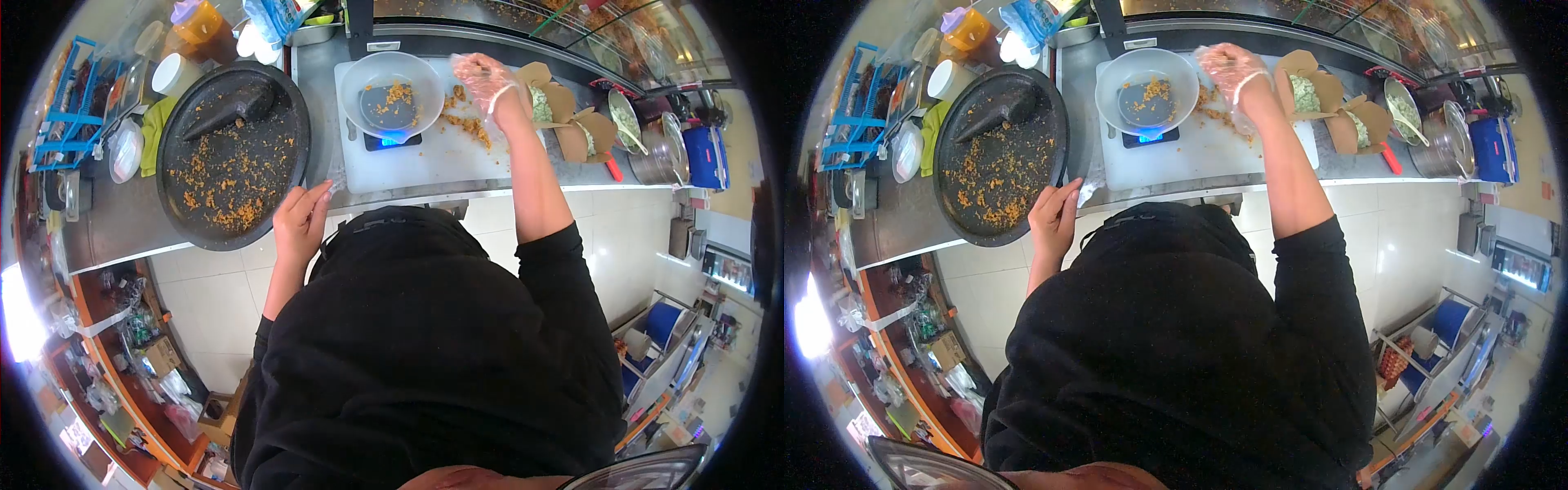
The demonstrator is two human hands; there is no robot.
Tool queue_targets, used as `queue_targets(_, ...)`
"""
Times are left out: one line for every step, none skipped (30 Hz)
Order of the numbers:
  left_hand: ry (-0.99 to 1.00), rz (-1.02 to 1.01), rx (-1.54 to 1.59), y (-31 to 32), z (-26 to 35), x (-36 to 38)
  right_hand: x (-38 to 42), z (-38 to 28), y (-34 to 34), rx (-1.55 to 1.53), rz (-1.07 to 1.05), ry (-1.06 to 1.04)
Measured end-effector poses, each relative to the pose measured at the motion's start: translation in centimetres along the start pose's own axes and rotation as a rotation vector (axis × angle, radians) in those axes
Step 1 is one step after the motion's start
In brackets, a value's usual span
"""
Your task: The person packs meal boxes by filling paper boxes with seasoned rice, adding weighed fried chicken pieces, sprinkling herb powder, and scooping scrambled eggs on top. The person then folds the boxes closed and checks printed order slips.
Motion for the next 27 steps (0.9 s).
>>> queue_targets(0.003,0.006,-0.001,0.0,0.1,-0.1,-0.8,0.8,1.0,-0.149,-0.041,0.060)
queue_targets(0.004,0.012,-0.002,0.0,0.2,0.0,-1.3,1.4,2.0,-0.296,-0.082,0.120)
queue_targets(0.003,0.020,-0.007,0.0,0.2,0.1,-1.2,1.2,2.8,-0.155,-0.088,0.089)
queue_targets(0.004,0.030,-0.012,-0.1,0.2,0.2,-1.0,0.8,3.7,-0.015,-0.092,0.055)
queue_targets(0.006,0.040,-0.019,-0.2,0.2,0.2,-0.8,0.2,4.6,0.123,-0.096,0.019)
queue_targets(0.006,0.048,-0.021,-0.3,0.3,0.3,-0.6,-0.9,5.4,0.335,-0.095,-0.093)
queue_targets(0.008,0.057,-0.023,-0.5,0.5,0.3,-0.3,-2.2,6.3,0.546,-0.092,-0.206)
queue_targets(0.006,0.066,-0.025,-0.6,0.6,0.4,-0.2,-3.0,7.0,0.757,-0.088,-0.320)
queue_targets(-0.001,0.072,-0.030,-0.7,0.7,0.6,-0.2,-2.7,7.7,0.745,-0.162,-0.315)
queue_targets(-0.008,0.078,-0.035,-0.7,0.7,0.7,-0.7,-1.6,8.4,0.708,-0.190,-0.317)
queue_targets(-0.016,0.083,-0.039,-0.8,0.7,0.9,-1.4,0.2,9.1,0.671,-0.217,-0.318)
queue_targets(-0.015,0.087,-0.035,-0.8,0.8,0.9,-0.8,-0.4,9.5,0.691,-0.265,-0.299)
queue_targets(-0.014,0.092,-0.033,-0.8,1.0,1.0,-0.1,-1.1,9.9,0.711,-0.313,-0.282)
queue_targets(-0.012,0.096,-0.030,-0.8,1.1,1.0,0.6,-1.7,10.3,0.730,-0.362,-0.264)
queue_targets(-0.014,0.097,-0.032,-0.8,1.1,1.0,0.3,-1.0,10.9,0.778,-0.367,-0.307)
queue_targets(-0.017,0.098,-0.035,-0.8,1.1,1.1,0.1,-0.6,11.3,0.827,-0.372,-0.349)
queue_targets(-0.018,0.098,-0.038,-0.8,1.1,1.2,-0.1,-0.2,11.3,0.849,-0.349,-0.378)
queue_targets(-0.019,0.103,-0.032,-0.8,1.1,1.2,0.7,-1.2,11.3,0.870,-0.325,-0.406)
queue_targets(-0.019,0.107,-0.027,-0.8,1.1,1.3,1.1,-1.8,11.3,0.891,-0.300,-0.432)
queue_targets(-0.019,0.110,-0.021,-0.8,1.2,1.3,1.0,-1.5,11.5,0.881,-0.317,-0.453)
queue_targets(-0.023,0.106,-0.022,-0.7,1.2,1.3,0.9,-1.0,11.7,0.871,-0.333,-0.475)
queue_targets(-0.026,0.102,-0.023,-0.8,1.3,1.2,0.9,-0.7,12.0,0.859,-0.349,-0.495)
queue_targets(-0.029,0.098,-0.025,-0.8,1.4,1.2,0.9,-0.3,12.2,0.914,-0.369,-0.524)
queue_targets(-0.024,0.100,-0.037,-0.9,1.3,1.2,1.0,-0.2,12.3,0.970,-0.388,-0.553)
queue_targets(-0.021,0.102,-0.047,-0.9,1.2,1.3,1.2,-0.1,12.5,1.027,-0.407,-0.579)
queue_targets(-0.017,0.103,-0.057,-0.9,1.1,1.4,1.3,-0.1,12.5,1.026,-0.396,-0.573)
queue_targets(-0.020,0.099,-0.059,-0.9,1.1,1.4,1.6,-0.3,12.5,1.026,-0.386,-0.566)
Point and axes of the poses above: each hand's wrist, its own x-axis away from the middle knuckle, its own y-axis out of the palm, z = x × y, the point moved 7 cm from there along -x, towards the middle knuckle, and after that the axes turned 14 degrees about z, right-handed, at the moved point
